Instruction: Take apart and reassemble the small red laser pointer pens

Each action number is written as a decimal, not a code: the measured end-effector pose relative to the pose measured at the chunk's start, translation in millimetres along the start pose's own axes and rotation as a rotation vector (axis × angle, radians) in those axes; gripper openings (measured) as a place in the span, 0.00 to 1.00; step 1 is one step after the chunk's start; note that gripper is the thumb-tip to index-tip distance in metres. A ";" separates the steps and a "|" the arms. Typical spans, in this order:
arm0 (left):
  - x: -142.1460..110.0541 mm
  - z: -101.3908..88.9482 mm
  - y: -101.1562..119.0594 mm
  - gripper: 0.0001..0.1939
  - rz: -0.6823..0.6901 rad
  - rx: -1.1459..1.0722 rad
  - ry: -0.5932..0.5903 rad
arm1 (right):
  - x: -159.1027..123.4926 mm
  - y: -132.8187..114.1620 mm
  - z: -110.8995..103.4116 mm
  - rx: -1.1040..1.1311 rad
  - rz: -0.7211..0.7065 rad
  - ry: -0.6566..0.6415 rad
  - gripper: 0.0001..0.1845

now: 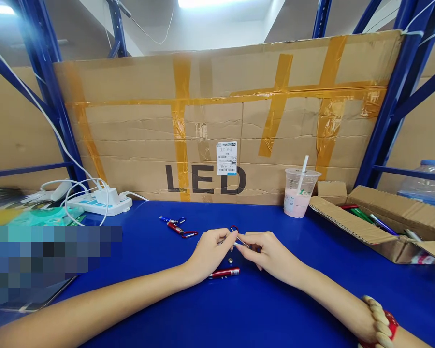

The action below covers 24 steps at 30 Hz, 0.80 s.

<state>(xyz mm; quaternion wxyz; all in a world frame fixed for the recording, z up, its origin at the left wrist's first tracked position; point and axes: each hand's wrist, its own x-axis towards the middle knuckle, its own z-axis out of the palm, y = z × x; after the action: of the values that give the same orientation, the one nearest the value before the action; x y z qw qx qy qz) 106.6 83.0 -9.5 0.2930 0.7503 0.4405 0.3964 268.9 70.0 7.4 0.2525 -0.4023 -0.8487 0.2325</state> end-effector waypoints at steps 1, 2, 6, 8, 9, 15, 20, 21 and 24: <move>0.0 -0.2 0.5 0.21 -0.001 -0.004 0.003 | -0.3 0.2 0.5 -0.007 0.003 0.007 0.17; 0.0 -0.2 0.9 0.21 -0.003 -0.009 0.006 | -0.5 0.5 1.0 -0.020 0.005 0.017 0.18; -0.2 0.1 1.6 0.20 0.011 -0.016 0.018 | 0.7 2.7 2.1 -0.147 -0.049 0.076 0.18; -0.3 0.4 1.5 0.20 0.022 -0.007 0.028 | 1.8 3.7 2.0 -0.217 -0.091 0.108 0.18; -0.3 0.6 1.4 0.20 0.028 0.000 0.031 | 2.3 3.9 2.0 -0.240 -0.108 0.119 0.18; -1.5 0.8 2.0 0.21 0.041 0.043 0.020 | 2.1 0.7 2.4 -0.261 -0.104 0.162 0.19; -3.6 -0.6 4.4 0.22 0.029 0.004 -0.021 | 1.3 -0.8 1.8 -0.238 -0.063 0.207 0.19; -3.7 -0.7 4.6 0.22 0.018 -0.016 -0.031 | 1.5 -0.1 0.8 -0.226 -0.050 0.217 0.19; -3.1 -0.4 4.0 0.20 -0.024 -0.086 -0.064 | 2.3 3.7 -3.5 -0.208 -0.015 0.283 0.19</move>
<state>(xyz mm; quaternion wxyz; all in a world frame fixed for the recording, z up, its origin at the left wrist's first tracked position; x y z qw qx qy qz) 107.1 78.4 -7.1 0.3437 0.7440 0.4223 0.3873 271.9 74.6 8.4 0.3285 -0.4486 -0.8271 0.0826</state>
